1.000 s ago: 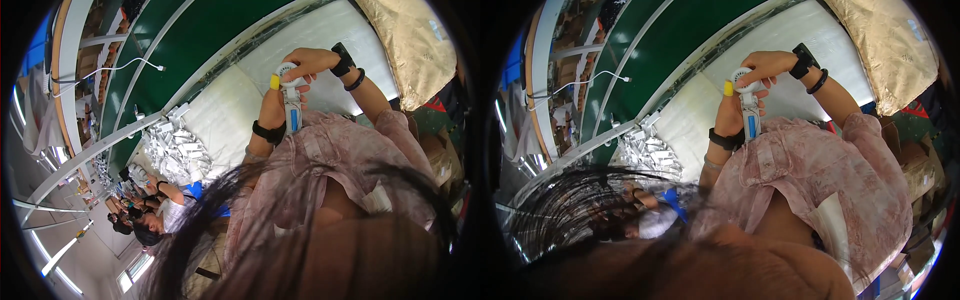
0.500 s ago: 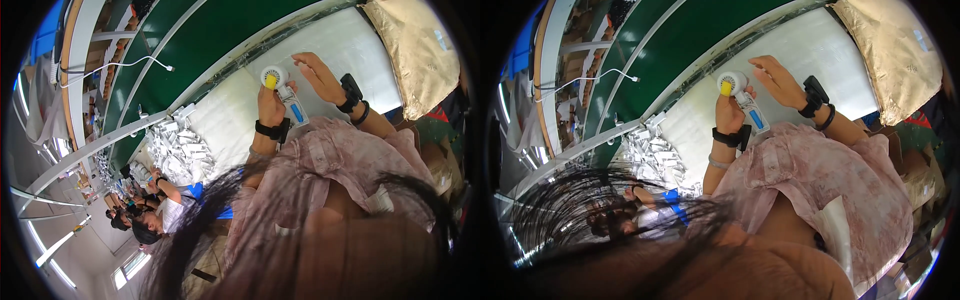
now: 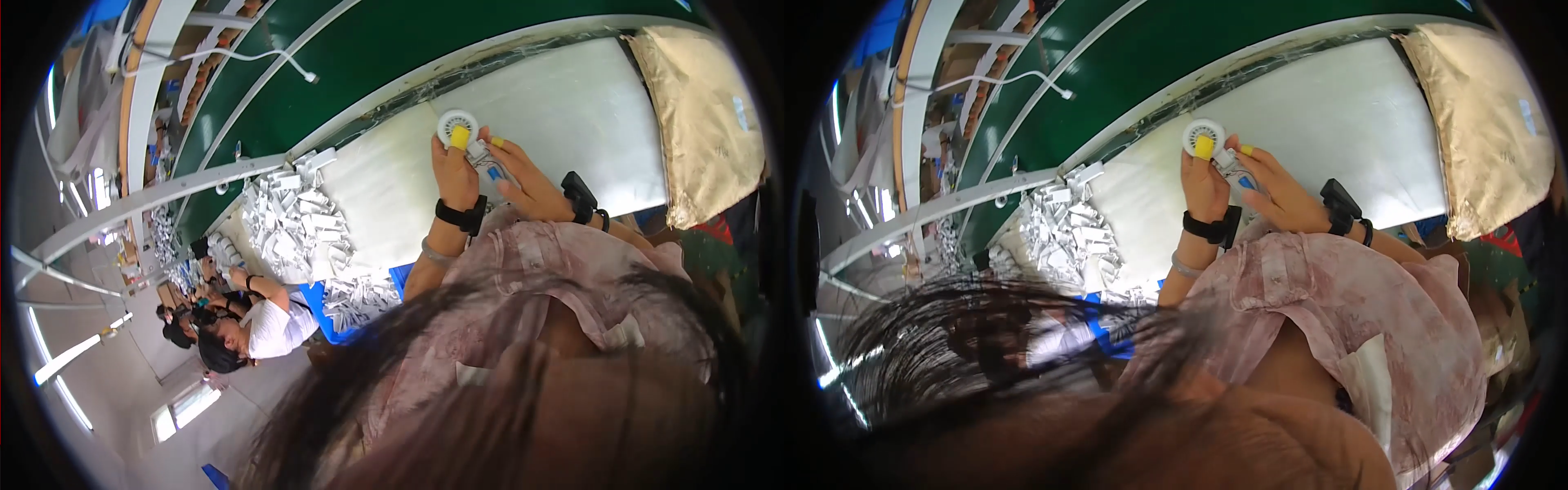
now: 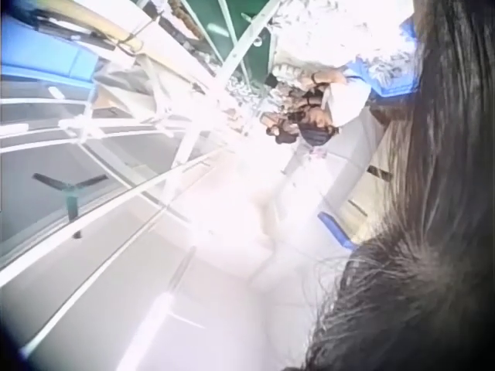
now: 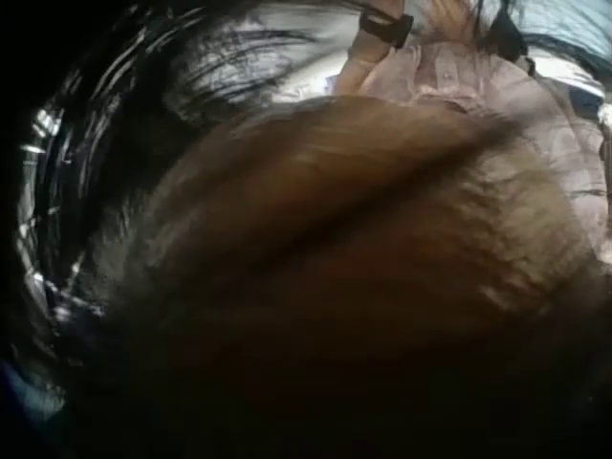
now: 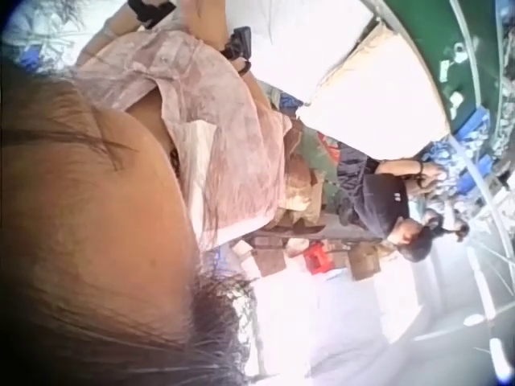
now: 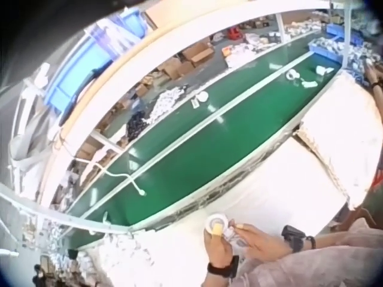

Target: Assembling and inspecting small white electronic or plastic components at a factory workbench.

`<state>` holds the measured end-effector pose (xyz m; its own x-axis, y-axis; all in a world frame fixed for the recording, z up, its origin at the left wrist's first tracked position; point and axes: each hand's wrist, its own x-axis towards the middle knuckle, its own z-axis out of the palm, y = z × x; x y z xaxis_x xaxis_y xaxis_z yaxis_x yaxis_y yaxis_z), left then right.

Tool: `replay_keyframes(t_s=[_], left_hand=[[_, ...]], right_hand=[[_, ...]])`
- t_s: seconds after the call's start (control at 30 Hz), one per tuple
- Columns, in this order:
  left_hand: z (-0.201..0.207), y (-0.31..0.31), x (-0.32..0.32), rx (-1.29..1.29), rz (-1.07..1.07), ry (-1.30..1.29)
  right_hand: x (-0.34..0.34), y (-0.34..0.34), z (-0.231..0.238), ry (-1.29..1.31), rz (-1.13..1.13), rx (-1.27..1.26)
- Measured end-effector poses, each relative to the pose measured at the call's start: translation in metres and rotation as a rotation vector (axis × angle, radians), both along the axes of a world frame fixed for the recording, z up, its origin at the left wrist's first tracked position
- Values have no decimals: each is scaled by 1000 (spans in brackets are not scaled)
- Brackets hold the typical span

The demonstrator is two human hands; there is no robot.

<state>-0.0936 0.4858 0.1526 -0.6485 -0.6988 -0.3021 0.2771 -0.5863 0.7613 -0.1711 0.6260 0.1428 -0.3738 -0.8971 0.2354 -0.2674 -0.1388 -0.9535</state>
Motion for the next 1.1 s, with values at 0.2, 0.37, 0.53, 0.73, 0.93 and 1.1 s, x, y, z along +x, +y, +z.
replay_keyframes(t_s=[0.2,0.37,0.53,0.73,0.93,1.1], left_hand=[[1,8,12,31,158,-56],[-24,-5,44,163,259,-51],[-28,-15,92,179,386,-37],[-45,-38,154,164,568,-25],[-46,-65,187,174,710,85],[-41,-71,206,151,724,38]], right_hand=[[11,-7,2,712,-47,107],[14,-29,5,780,134,95],[4,-74,5,483,234,114],[19,-164,-43,425,378,94],[67,-274,-72,582,465,77],[121,-355,-78,692,466,181]])
